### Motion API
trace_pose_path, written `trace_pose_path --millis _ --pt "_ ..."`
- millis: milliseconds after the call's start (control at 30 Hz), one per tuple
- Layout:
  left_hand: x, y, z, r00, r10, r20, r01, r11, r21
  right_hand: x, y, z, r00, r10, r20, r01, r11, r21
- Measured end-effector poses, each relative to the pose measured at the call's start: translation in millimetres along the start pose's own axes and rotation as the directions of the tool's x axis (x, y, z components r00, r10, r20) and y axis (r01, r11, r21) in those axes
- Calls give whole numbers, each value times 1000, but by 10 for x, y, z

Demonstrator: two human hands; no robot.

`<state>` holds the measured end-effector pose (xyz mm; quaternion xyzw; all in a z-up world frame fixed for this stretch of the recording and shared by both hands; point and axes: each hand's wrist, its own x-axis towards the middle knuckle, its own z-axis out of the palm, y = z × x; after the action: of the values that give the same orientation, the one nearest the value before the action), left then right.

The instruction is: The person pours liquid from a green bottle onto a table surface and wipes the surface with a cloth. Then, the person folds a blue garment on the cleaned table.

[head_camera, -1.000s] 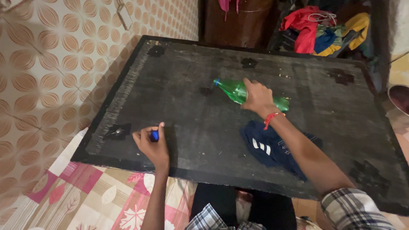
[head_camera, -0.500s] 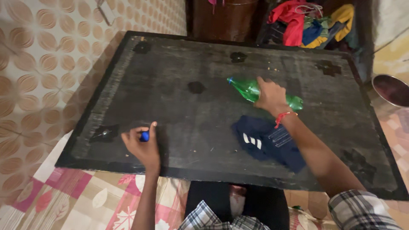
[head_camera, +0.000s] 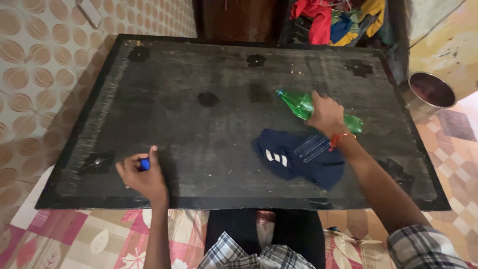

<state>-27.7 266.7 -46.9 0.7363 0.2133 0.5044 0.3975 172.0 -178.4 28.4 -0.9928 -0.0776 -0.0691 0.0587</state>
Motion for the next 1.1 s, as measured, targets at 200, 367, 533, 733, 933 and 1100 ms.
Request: trace_pose_path --millis 200,367,533,733,933,1100 --pt "-34 -146 -7 998 57 -10 -56 998 27 -89 512 113 997 62 -43 -64 997 -48" --pt "-74 -225 17 1000 25 11 -25 998 64 -205 948 168 988 78 -132 -90 992 -86" --pt "-76 -178 9 998 -61 31 59 995 78 -314 1101 27 975 175 -138 -185 981 -64" --pt "-79 -227 18 998 -8 69 2 996 91 -382 1335 -46 957 259 -131 -273 957 -96" --pt "-79 -321 28 994 84 77 -90 993 82 -462 1603 -145 912 407 -48 -410 899 -157" --pt "-87 -278 17 995 34 91 -37 999 31 -634 1726 -186 937 322 -131 -339 931 -137"
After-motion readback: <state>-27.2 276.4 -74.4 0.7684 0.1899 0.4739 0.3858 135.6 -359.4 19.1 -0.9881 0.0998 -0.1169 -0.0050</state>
